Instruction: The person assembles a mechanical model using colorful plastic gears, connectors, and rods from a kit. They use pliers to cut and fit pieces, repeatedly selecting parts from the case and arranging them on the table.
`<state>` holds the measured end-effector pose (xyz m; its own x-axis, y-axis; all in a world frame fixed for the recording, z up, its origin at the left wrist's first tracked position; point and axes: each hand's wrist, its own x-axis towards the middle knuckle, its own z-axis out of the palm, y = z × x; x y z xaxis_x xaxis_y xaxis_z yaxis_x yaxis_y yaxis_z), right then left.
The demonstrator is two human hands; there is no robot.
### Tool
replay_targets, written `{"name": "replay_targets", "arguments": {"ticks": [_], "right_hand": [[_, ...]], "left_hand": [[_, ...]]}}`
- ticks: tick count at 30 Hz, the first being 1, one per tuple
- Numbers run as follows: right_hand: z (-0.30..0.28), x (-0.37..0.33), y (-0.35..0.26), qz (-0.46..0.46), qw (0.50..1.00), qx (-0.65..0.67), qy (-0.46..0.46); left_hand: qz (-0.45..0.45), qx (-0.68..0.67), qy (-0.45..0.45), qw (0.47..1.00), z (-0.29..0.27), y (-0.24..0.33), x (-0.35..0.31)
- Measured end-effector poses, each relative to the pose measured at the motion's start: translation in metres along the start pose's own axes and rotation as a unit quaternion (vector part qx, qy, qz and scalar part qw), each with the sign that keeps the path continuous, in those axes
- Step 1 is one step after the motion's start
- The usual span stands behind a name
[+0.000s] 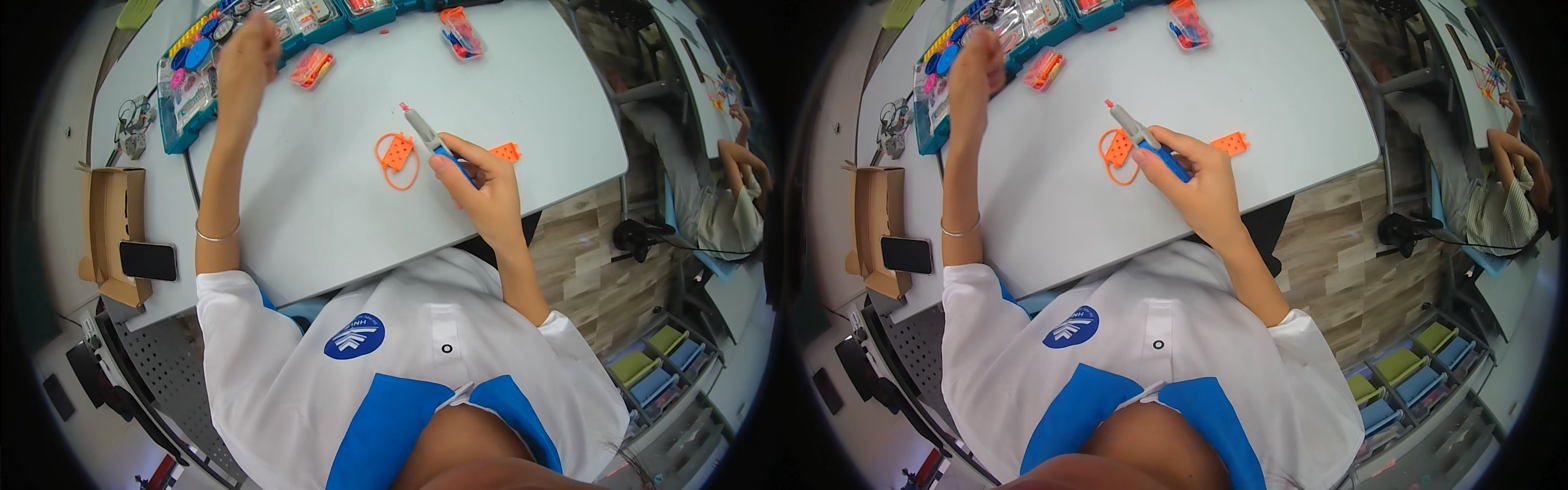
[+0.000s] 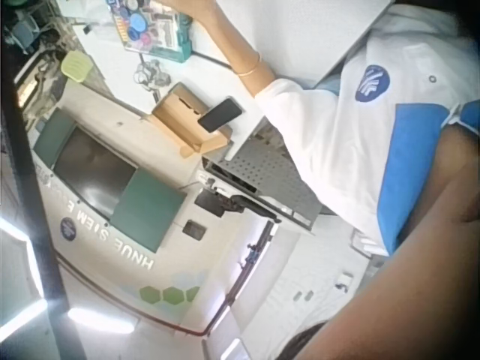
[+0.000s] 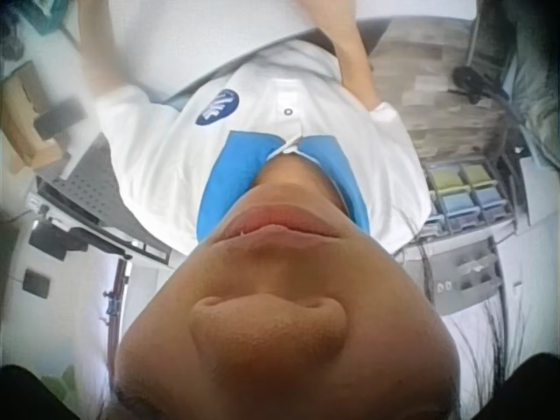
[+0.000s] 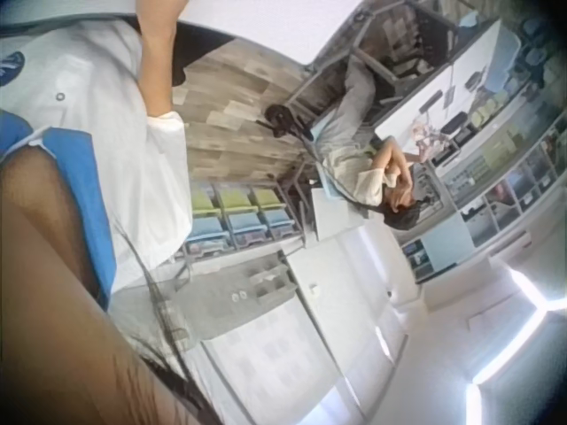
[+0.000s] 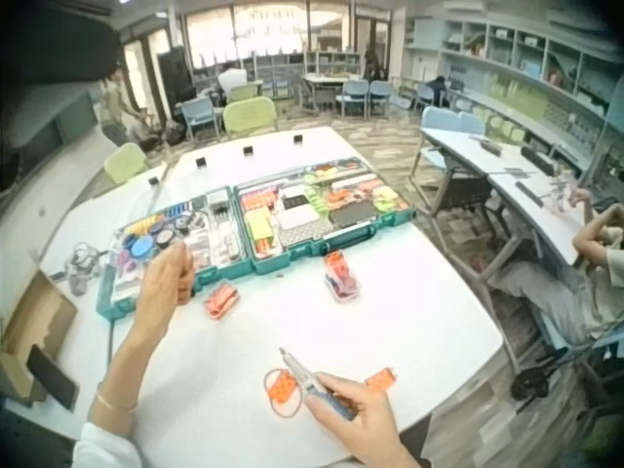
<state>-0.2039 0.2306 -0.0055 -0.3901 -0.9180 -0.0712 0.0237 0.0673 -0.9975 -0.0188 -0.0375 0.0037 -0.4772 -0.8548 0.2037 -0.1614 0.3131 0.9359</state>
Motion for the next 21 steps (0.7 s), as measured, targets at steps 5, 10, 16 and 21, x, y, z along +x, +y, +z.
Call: {"name": "replay_targets", "arguments": {"ticks": [5,10,16,21], "right_hand": [[0.009,0.020,0.001,-0.094,0.992,-0.085,0.001],[0.003,0.019,0.007,-0.126,0.979,-0.159,0.011],[-0.010,0.020,0.004,-0.160,0.959,-0.232,0.025],[-0.026,0.021,0.020,-0.232,0.933,-0.254,0.107]], "left_hand": [[-0.053,-0.063,-0.278,0.957,0.044,0.049,-0.028],[-0.120,-0.116,-0.289,0.943,0.051,0.053,-0.025],[-0.101,-0.082,-0.294,0.947,0.060,0.061,-0.018],[-0.025,0.027,-0.211,0.977,0.058,0.063,0.024]]}}
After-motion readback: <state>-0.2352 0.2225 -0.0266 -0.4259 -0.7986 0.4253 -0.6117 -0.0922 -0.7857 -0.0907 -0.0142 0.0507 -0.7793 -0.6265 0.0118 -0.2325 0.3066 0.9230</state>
